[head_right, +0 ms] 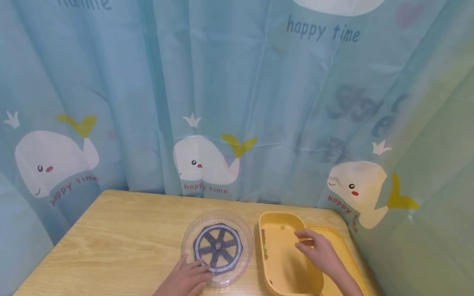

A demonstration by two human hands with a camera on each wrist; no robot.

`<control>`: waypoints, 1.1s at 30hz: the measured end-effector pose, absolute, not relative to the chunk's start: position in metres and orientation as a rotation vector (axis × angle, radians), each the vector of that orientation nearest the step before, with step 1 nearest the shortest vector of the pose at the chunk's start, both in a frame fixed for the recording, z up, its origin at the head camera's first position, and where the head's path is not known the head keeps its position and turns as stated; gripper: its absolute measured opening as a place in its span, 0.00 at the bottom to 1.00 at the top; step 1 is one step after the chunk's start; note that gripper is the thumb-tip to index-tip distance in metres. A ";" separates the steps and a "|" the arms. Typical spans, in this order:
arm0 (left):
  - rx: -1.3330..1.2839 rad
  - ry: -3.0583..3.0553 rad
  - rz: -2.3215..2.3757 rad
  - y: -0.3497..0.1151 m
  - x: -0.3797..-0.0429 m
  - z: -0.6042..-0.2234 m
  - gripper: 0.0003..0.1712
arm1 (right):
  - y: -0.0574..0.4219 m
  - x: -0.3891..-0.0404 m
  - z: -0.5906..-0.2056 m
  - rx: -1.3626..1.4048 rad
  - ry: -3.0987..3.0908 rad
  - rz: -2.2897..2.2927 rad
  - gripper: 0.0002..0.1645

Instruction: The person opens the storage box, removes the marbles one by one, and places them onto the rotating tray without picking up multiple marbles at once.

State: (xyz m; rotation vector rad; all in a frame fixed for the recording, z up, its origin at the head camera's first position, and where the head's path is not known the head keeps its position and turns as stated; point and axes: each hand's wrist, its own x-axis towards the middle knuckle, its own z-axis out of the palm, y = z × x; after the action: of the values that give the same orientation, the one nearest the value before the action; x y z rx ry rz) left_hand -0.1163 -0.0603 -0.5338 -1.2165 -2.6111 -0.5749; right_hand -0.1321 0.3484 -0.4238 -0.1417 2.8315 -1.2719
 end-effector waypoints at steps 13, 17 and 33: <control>-1.204 -2.586 -0.610 -0.057 -0.120 -0.537 0.17 | 0.350 -0.162 -0.426 -0.026 2.662 -1.431 0.23; -1.234 -2.618 -0.576 -0.057 -0.122 -0.537 0.18 | 0.351 -0.169 -0.431 0.028 2.629 -1.473 0.23; -1.183 -2.589 -0.622 -0.055 -0.119 -0.550 0.24 | 0.362 -0.191 -0.454 0.224 2.484 -1.581 0.26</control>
State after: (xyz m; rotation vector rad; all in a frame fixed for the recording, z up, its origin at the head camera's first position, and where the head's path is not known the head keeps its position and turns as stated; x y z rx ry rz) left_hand -0.1191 -0.0551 -0.5496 -1.1833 -2.5891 -0.6220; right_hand -0.1913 0.3622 -0.4540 0.2236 2.4844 -1.5810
